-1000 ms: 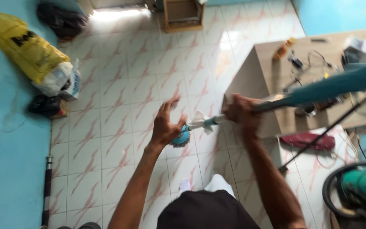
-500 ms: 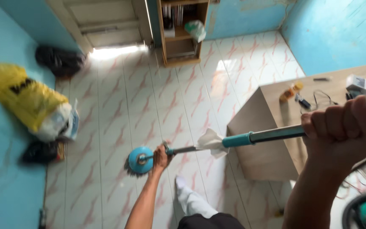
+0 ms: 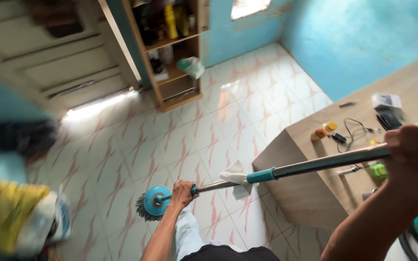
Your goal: The person mops the tiled floor of a room using a spin mop, reaching around furniture and into corners.
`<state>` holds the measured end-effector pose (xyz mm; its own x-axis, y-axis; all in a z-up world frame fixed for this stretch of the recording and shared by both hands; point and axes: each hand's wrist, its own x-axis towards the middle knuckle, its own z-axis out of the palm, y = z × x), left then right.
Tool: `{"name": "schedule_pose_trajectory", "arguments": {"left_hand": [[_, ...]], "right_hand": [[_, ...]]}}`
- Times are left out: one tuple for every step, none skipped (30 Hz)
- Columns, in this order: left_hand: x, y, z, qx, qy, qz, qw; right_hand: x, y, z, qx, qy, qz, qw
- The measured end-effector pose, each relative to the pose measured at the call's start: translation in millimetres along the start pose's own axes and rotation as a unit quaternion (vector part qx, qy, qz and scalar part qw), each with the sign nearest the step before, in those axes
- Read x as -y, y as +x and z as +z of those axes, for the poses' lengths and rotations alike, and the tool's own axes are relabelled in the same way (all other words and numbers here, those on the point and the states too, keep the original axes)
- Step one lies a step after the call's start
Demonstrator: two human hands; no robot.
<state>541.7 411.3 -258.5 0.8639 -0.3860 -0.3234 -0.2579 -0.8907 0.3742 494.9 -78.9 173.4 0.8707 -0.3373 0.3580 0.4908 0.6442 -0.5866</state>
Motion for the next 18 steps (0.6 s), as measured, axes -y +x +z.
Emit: {"name": "schedule_pose_trajectory", "arguments": {"left_hand": [[2.0,22.8,-5.7,0.006,-0.039,0.019,0.999],[1.2,44.9,-14.9,0.013,-0.078,0.037,0.996],[-2.5,64.1,-27.8,0.020,-0.117,0.054,0.991],[-6.7,81.8,-47.6,0.032,-0.126,0.091,0.987],[-15.8,102.0,-72.2,0.043,-0.135,0.127,0.982],[-28.4,119.1,-98.1,-0.011,-0.184,0.196,0.963],[-44.7,132.0,-126.2,-0.064,-0.232,0.263,0.934],[-64.8,144.1,-159.6,-0.086,-0.271,0.304,0.909],[-86.4,150.9,-191.4,-0.105,-0.309,0.344,0.881],[-106.3,152.0,-216.6,-0.144,-0.287,0.374,0.870],[-127.4,160.9,-240.4,-0.183,-0.266,0.404,0.856],[-149.8,171.5,-260.1,-0.163,-0.322,0.432,0.826],[-170.5,177.3,-273.7,-0.142,-0.378,0.457,0.793],[-191.6,185.6,-285.4,-0.126,-0.378,0.458,0.795],[-206.9,197.1,-294.2,-0.109,-0.378,0.460,0.796],[-216.0,214.1,-298.5,-0.091,-0.336,0.444,0.826],[-223.5,238.9,-301.0,-0.072,-0.292,0.428,0.852],[-226.1,262.7,-300.3,-0.053,-0.247,0.410,0.876]], "right_hand": [[-10.5,-4.7,1.6,-0.027,-0.037,-0.026,0.999],[-26.6,-3.5,9.2,-0.037,-0.068,-0.045,0.996],[-44.6,-2.9,20.9,-0.048,-0.100,-0.063,0.992],[-63.1,2.9,34.6,-0.044,-0.124,-0.073,0.989],[-83.1,10.6,48.4,-0.049,-0.148,-0.089,0.984],[-104.6,19.1,60.6,-0.053,-0.171,-0.100,0.979],[-128.1,29.5,71.2,-0.065,-0.193,-0.116,0.972],[-150.1,47.3,79.5,-0.073,-0.213,-0.141,0.964],[-169.5,62.2,86.2,-0.066,-0.206,-0.157,0.964],[-187.0,63.7,91.5,-0.065,-0.202,-0.162,0.964],[-204.7,67.7,93.8,-0.070,-0.213,-0.172,0.959],[-221.5,67.1,96.3,-0.080,-0.225,-0.180,0.954],[-238.3,68.9,98.3,-0.096,-0.251,-0.193,0.944],[-250.9,84.3,97.3,-0.100,-0.276,-0.217,0.931],[-259.9,97.2,96.5,-0.082,-0.287,-0.228,0.927],[-267.8,102.2,96.0,-0.068,-0.298,-0.231,0.924],[-275.5,110.7,93.2,-0.054,-0.308,-0.234,0.921],[-283.1,122.4,88.3,-0.020,-0.307,-0.239,0.921]]}}
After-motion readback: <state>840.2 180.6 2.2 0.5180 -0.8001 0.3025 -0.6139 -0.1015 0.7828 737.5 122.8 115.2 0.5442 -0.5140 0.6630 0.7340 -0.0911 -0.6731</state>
